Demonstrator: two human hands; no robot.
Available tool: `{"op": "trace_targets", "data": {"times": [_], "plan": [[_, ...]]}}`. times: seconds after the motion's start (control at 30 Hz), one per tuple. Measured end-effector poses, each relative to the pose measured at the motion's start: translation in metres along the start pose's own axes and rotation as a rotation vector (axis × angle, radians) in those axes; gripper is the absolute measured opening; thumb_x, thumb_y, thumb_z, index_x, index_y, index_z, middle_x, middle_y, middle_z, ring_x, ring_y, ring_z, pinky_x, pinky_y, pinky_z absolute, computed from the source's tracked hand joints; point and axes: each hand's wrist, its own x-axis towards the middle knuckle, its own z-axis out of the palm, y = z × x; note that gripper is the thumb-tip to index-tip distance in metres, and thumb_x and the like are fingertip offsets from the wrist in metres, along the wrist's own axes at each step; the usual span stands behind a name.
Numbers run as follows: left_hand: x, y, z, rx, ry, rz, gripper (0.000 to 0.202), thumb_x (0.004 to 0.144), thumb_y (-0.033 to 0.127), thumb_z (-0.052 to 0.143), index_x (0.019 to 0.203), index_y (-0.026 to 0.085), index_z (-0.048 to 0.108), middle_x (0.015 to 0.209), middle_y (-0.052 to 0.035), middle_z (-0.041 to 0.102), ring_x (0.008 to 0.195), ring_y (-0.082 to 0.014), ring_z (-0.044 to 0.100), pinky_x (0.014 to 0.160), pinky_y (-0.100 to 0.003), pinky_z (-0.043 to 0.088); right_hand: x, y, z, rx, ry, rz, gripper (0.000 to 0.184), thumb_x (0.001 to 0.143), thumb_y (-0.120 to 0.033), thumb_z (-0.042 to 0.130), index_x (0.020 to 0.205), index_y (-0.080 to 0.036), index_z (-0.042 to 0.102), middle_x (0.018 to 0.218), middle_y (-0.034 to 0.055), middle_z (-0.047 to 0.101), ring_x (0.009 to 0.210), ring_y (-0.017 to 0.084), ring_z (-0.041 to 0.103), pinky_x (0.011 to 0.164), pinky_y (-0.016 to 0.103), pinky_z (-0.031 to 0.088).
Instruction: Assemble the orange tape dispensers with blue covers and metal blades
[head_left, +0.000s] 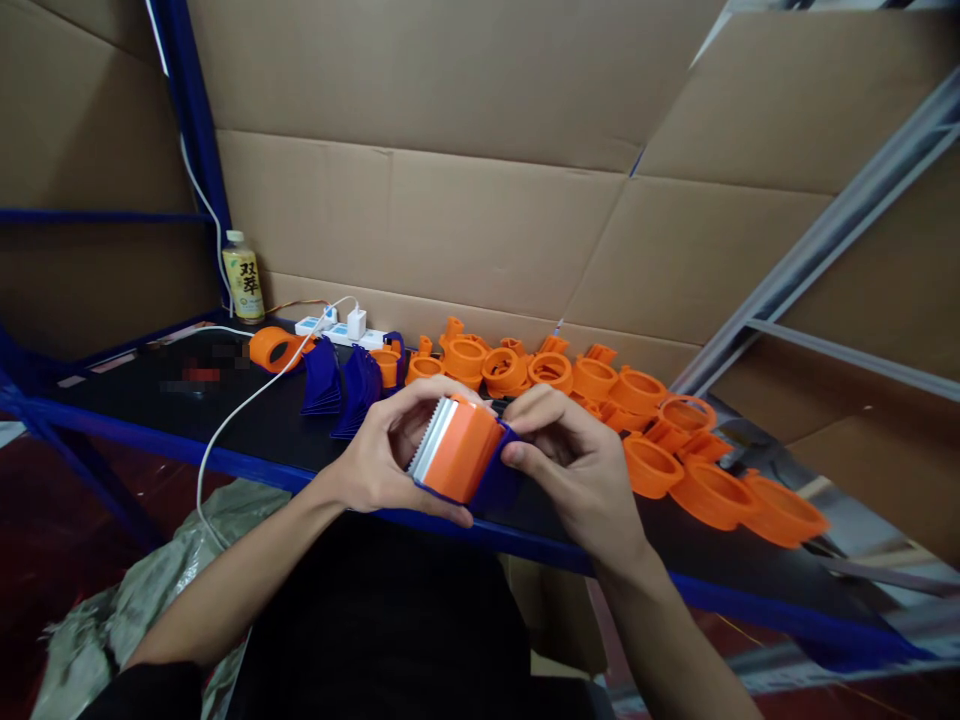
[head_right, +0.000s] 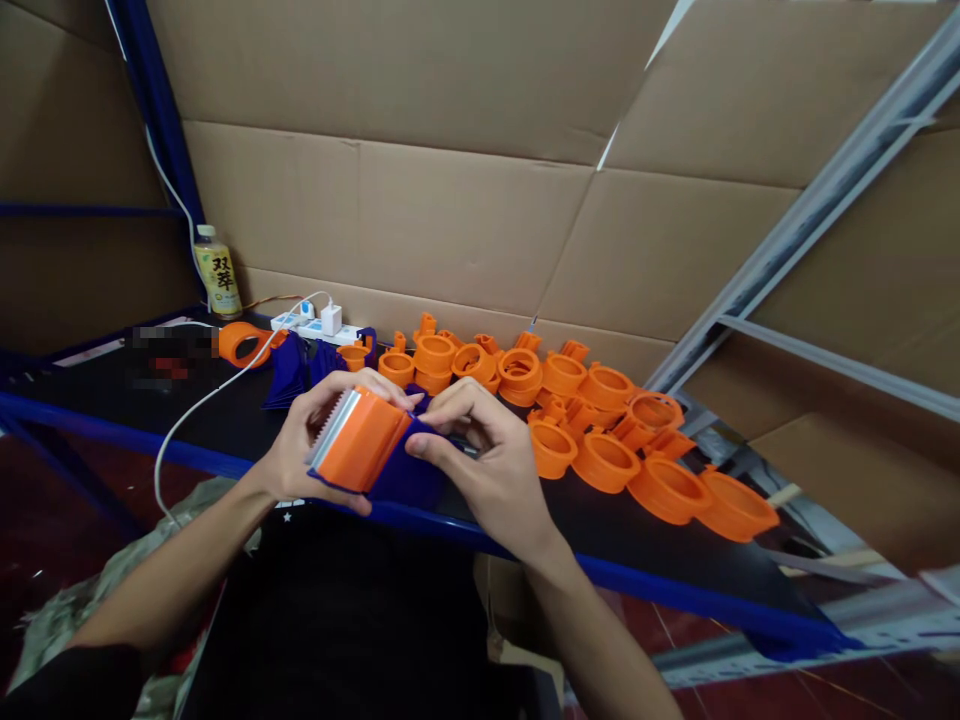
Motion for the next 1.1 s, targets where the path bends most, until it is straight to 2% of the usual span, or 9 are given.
{"op": "trace_targets", "data": {"times": [0.1, 0.23, 0.63, 0.8, 0.93, 1.03, 1.1], "plan": [[0.000, 0.002, 0.000, -0.004, -0.019, 0.056, 0.083, 0.047, 0.036, 0.101, 0.122, 0.023, 0.067, 0.113, -0.0101, 0.068, 0.110, -0.0300, 0.066, 0.100, -0.046, 0.054, 0.000, -0.002, 0.002, 0.119, -0.020, 0.030, 0.015, 0.082, -0.029, 0.083, 0.083, -0.024, 0.069, 0.086, 0.0008, 0.058, 0.081, 0.014, 0.058, 0.074, 0.026, 0.052], [0.000, 0.005, -0.001, -0.004, -0.093, 0.031, 0.079, 0.052, 0.037, 0.100, 0.123, 0.026, 0.068, 0.115, -0.0102, 0.066, 0.113, -0.0294, 0.065, 0.102, -0.048, 0.052, -0.003, -0.002, 0.004, 0.195, -0.042, 0.081, 0.015, 0.080, -0.028, 0.084, 0.083, -0.024, 0.070, 0.088, 0.0008, 0.057, 0.080, 0.014, 0.057, 0.075, 0.026, 0.053], [0.001, 0.011, -0.012, 0.047, -0.185, -0.037, 0.081, 0.052, 0.034, 0.100, 0.126, 0.028, 0.068, 0.125, -0.0134, 0.068, 0.122, -0.0355, 0.063, 0.113, -0.057, 0.043, -0.004, -0.004, 0.004, 0.130, -0.057, 0.152, 0.025, 0.078, -0.037, 0.086, 0.074, -0.022, 0.066, 0.088, 0.0029, 0.062, 0.083, 0.017, 0.062, 0.076, 0.032, 0.056], [0.001, 0.012, -0.014, 0.039, -0.228, -0.028, 0.087, 0.044, 0.040, 0.102, 0.124, 0.029, 0.070, 0.123, -0.0133, 0.068, 0.121, -0.0365, 0.063, 0.112, -0.058, 0.044, -0.010, -0.017, 0.004, 0.003, -0.066, 0.053, 0.015, 0.082, -0.028, 0.083, 0.077, -0.023, 0.070, 0.090, 0.0032, 0.065, 0.087, 0.018, 0.064, 0.079, 0.034, 0.055], [0.002, 0.016, -0.014, 0.003, -0.254, -0.028, 0.082, 0.042, 0.045, 0.102, 0.118, 0.030, 0.073, 0.116, -0.0119, 0.067, 0.114, -0.0344, 0.066, 0.112, -0.058, 0.045, -0.016, -0.029, 0.007, -0.105, -0.070, -0.039, 0.013, 0.084, -0.024, 0.081, 0.077, -0.024, 0.070, 0.088, 0.0020, 0.067, 0.084, 0.018, 0.065, 0.081, 0.035, 0.055], [0.003, 0.018, -0.013, -0.011, -0.236, -0.022, 0.083, 0.043, 0.042, 0.102, 0.119, 0.029, 0.071, 0.114, -0.0105, 0.069, 0.112, -0.0327, 0.067, 0.111, -0.057, 0.046, -0.016, -0.030, 0.007, -0.147, -0.047, -0.072, 0.013, 0.085, -0.026, 0.080, 0.077, -0.024, 0.070, 0.086, 0.0019, 0.068, 0.081, 0.019, 0.066, 0.080, 0.037, 0.057], [0.003, 0.017, -0.012, -0.003, -0.193, -0.037, 0.083, 0.045, 0.036, 0.102, 0.121, 0.028, 0.069, 0.120, -0.0113, 0.069, 0.117, -0.0340, 0.065, 0.109, -0.054, 0.049, -0.014, -0.027, 0.006, -0.251, -0.003, -0.107, 0.007, 0.087, -0.027, 0.078, 0.083, -0.026, 0.073, 0.088, 0.0030, 0.069, 0.084, 0.021, 0.067, 0.080, 0.039, 0.058]]}}
